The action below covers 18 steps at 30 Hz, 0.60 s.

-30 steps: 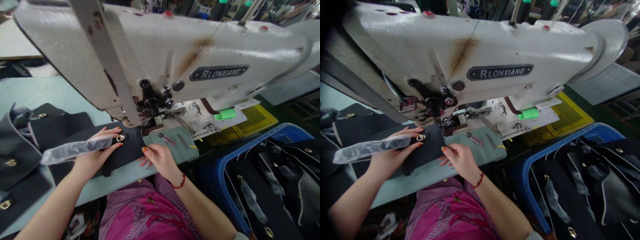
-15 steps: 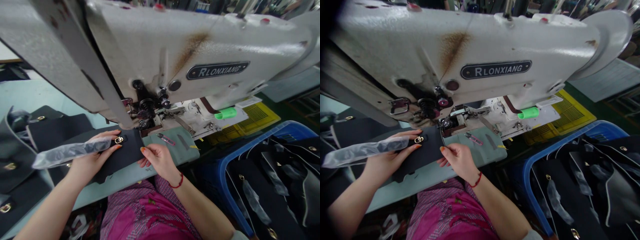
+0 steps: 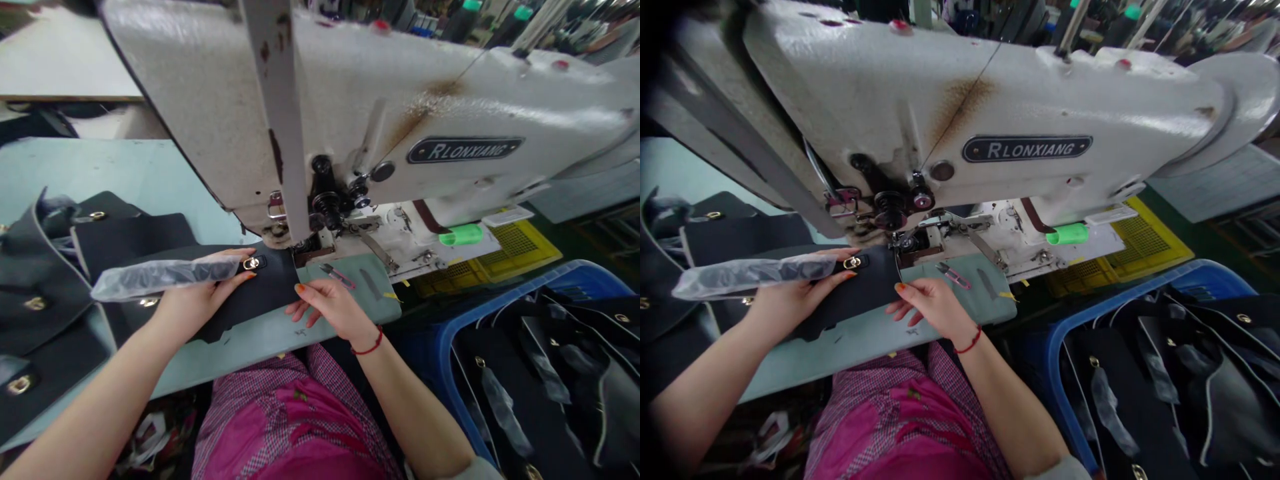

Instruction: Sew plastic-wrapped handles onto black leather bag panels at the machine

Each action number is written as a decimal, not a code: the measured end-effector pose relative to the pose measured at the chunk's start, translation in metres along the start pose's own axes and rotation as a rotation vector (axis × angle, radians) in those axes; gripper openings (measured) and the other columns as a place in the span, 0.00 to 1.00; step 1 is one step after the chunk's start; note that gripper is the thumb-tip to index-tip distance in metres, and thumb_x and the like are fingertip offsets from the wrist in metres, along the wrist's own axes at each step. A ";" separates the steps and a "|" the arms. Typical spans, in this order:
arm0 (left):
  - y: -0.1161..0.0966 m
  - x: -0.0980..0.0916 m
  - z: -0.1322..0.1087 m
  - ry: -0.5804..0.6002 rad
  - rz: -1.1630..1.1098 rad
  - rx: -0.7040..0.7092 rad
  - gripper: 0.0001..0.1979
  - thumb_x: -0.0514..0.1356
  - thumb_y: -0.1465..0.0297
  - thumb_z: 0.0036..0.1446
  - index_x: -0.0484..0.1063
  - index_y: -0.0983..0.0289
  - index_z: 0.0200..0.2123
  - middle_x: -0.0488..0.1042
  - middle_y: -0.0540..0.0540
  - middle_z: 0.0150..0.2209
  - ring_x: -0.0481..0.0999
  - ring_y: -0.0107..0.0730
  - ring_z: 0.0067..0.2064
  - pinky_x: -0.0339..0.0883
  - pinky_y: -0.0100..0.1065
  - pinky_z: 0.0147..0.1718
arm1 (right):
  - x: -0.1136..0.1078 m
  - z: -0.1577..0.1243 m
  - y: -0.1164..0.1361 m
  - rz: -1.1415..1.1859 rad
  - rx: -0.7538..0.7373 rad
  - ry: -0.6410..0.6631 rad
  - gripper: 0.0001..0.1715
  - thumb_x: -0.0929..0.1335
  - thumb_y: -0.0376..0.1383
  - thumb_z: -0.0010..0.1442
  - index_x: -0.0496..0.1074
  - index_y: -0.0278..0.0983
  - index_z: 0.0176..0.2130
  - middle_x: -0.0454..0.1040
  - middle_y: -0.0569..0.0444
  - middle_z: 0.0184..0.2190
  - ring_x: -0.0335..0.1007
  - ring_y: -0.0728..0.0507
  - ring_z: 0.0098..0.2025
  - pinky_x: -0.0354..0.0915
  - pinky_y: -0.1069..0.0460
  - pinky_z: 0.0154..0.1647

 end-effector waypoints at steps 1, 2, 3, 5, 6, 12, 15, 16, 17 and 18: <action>-0.001 -0.001 0.001 -0.006 0.007 -0.005 0.22 0.54 0.56 0.64 0.71 0.64 0.53 0.76 0.58 0.52 0.75 0.43 0.54 0.65 0.45 0.58 | 0.000 0.002 0.001 0.034 0.031 0.025 0.25 0.68 0.52 0.59 0.74 0.32 0.30 0.80 0.48 0.31 0.75 0.50 0.27 0.66 0.60 0.20; -0.001 -0.002 0.002 -0.012 0.022 -0.001 0.21 0.54 0.56 0.64 0.72 0.64 0.52 0.77 0.58 0.51 0.76 0.43 0.53 0.66 0.44 0.56 | 0.000 0.003 0.001 0.056 0.052 0.037 0.25 0.69 0.52 0.59 0.74 0.32 0.29 0.80 0.48 0.31 0.75 0.50 0.27 0.66 0.60 0.19; -0.002 -0.003 0.002 -0.022 0.043 0.010 0.20 0.54 0.57 0.65 0.73 0.64 0.51 0.78 0.57 0.49 0.77 0.43 0.51 0.67 0.43 0.55 | 0.000 0.004 0.002 0.067 0.064 0.039 0.25 0.69 0.52 0.58 0.73 0.32 0.28 0.80 0.48 0.30 0.74 0.50 0.26 0.65 0.60 0.19; -0.003 -0.005 0.003 -0.047 0.090 0.050 0.19 0.54 0.58 0.65 0.75 0.63 0.50 0.80 0.55 0.47 0.78 0.42 0.49 0.69 0.41 0.52 | 0.001 0.004 0.004 0.070 0.058 0.031 0.26 0.69 0.53 0.57 0.73 0.32 0.27 0.80 0.49 0.30 0.75 0.50 0.26 0.66 0.60 0.19; -0.003 -0.006 0.004 -0.056 0.108 0.068 0.18 0.54 0.59 0.65 0.75 0.63 0.49 0.80 0.54 0.46 0.79 0.41 0.47 0.69 0.39 0.51 | 0.002 0.004 0.005 0.070 0.049 0.025 0.26 0.70 0.53 0.57 0.73 0.32 0.27 0.80 0.49 0.30 0.75 0.50 0.27 0.66 0.60 0.19; 0.001 -0.008 0.003 -0.043 0.125 0.069 0.18 0.55 0.58 0.65 0.76 0.62 0.49 0.81 0.51 0.45 0.80 0.40 0.44 0.71 0.37 0.49 | 0.004 0.004 -0.001 0.083 -0.001 0.025 0.26 0.70 0.53 0.57 0.74 0.32 0.28 0.79 0.49 0.29 0.75 0.50 0.27 0.67 0.60 0.20; 0.002 -0.007 0.003 -0.040 0.123 0.063 0.18 0.55 0.58 0.64 0.75 0.60 0.49 0.81 0.50 0.45 0.80 0.40 0.45 0.71 0.38 0.49 | 0.004 0.003 -0.003 0.070 -0.038 0.015 0.26 0.69 0.53 0.58 0.74 0.32 0.29 0.79 0.50 0.29 0.75 0.50 0.27 0.67 0.60 0.21; 0.002 -0.007 0.004 -0.027 0.114 0.052 0.19 0.54 0.57 0.64 0.75 0.60 0.49 0.81 0.51 0.46 0.79 0.41 0.46 0.70 0.39 0.50 | 0.005 0.003 -0.003 0.059 -0.043 0.006 0.25 0.69 0.53 0.58 0.74 0.32 0.29 0.79 0.50 0.29 0.75 0.50 0.27 0.67 0.60 0.21; 0.002 -0.006 0.004 -0.009 0.099 0.035 0.20 0.54 0.56 0.64 0.75 0.61 0.49 0.80 0.53 0.46 0.79 0.42 0.46 0.70 0.41 0.51 | 0.005 0.002 -0.003 0.047 -0.048 -0.007 0.25 0.69 0.53 0.58 0.74 0.32 0.29 0.79 0.50 0.29 0.75 0.50 0.27 0.67 0.60 0.22; 0.003 -0.005 0.004 0.006 0.081 0.014 0.21 0.53 0.55 0.64 0.75 0.61 0.50 0.80 0.54 0.47 0.79 0.43 0.48 0.69 0.43 0.52 | 0.005 0.002 -0.003 0.031 -0.054 -0.019 0.26 0.69 0.53 0.59 0.74 0.32 0.29 0.79 0.50 0.29 0.75 0.51 0.27 0.67 0.59 0.22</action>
Point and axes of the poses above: each hand's wrist, its own z-axis towards the middle knuckle, its own x-axis out of the palm, y = z × x, the point moved 4 cm from there along z, towards the middle knuckle
